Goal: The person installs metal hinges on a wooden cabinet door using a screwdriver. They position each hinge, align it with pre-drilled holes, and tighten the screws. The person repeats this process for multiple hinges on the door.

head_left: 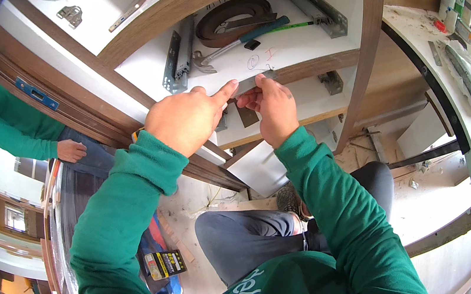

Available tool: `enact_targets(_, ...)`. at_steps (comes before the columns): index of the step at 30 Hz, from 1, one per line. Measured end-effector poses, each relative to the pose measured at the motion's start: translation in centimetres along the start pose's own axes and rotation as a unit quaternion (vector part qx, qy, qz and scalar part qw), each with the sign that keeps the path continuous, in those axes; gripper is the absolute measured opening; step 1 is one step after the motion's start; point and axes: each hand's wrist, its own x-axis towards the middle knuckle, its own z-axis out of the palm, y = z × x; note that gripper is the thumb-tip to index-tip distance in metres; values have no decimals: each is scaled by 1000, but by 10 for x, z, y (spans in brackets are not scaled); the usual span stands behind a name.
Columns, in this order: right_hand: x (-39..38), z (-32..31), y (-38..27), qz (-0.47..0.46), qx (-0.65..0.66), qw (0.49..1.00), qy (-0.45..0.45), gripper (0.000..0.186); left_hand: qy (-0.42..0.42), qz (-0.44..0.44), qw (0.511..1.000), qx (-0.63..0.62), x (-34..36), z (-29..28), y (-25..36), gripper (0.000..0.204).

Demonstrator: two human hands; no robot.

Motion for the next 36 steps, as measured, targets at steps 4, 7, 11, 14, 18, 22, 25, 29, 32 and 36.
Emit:
enact_targets(4,4,-2,4,-13,43,999,-14,32,2,0,1000,0,1,-4,0,47)
enact_targets(7,6,-2,4,-20,32,999,-12,32,-1,0,1000,10,2,-6,1,47)
enact_targets(11,6,-5,3,-16,7,1000,-17,32,-1,-1,1000,16,4,-6,2,48)
enact_targets(14,6,-6,3,-34,-14,999,-23,32,1,-2,1000,22,4,-5,2,49)
enact_targets(18,7,-6,5,-38,-6,999,-27,32,8,-4,1000,19,3,-5,3,49)
enact_targets(22,9,-4,5,-17,21,1000,-9,31,3,-11,1000,19,4,-5,3,49)
enact_targets(25,11,-2,3,-34,-3,999,-5,36,6,-10,1000,-3,6,-5,2,48)
enact_targets(29,13,1,-4,-17,28,999,5,29,-6,-12,1000,-4,13,-6,0,46)
enact_targets(32,15,3,-11,-21,40,999,27,30,-9,-17,1000,-20,22,-4,5,46)
enact_targets(36,18,6,-15,-1,40,997,61,35,11,-11,999,-30,30,0,10,47)
